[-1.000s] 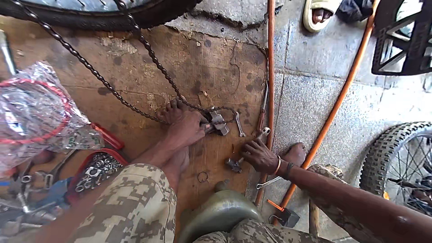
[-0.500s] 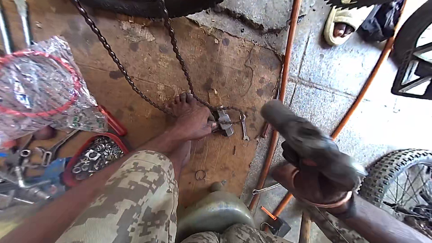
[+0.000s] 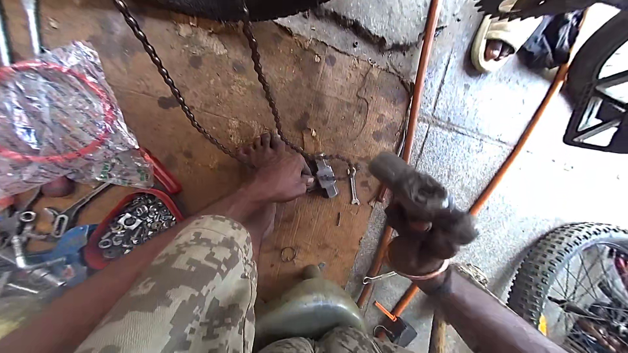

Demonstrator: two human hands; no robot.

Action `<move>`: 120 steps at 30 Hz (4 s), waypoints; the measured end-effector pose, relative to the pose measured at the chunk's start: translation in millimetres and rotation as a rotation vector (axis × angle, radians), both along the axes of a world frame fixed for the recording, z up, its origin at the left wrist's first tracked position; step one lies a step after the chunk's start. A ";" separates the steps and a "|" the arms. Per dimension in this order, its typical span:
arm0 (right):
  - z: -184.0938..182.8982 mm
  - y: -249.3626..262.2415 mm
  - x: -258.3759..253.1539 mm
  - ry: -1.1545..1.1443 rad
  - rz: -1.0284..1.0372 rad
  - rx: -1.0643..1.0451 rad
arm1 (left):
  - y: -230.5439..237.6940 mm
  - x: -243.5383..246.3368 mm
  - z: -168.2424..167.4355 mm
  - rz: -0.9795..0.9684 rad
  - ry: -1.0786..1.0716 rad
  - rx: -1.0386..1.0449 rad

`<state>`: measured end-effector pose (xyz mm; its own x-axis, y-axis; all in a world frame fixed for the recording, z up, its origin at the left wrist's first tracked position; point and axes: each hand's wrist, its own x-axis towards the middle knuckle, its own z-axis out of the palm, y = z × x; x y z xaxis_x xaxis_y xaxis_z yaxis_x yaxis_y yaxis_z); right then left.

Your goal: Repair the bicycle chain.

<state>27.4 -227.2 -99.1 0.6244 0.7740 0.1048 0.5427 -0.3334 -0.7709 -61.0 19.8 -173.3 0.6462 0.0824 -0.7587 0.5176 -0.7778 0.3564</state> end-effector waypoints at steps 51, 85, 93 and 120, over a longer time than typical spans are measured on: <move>-60.5 -13.1 -47.9 0.062 -0.113 -0.393 | 8.9 11.9 4.6 0.019 0.076 -0.181; -105.4 38.7 39.8 -0.151 0.475 -0.139 | -6.3 7.8 -3.6 0.093 -0.562 -0.247; -92.7 40.9 55.7 0.176 0.558 -0.302 | -0.6 -14.9 -8.9 0.206 -0.843 -0.471; -96.7 35.2 64.0 0.380 0.502 -0.241 | -5.6 -7.1 -38.2 -0.105 -0.952 -0.293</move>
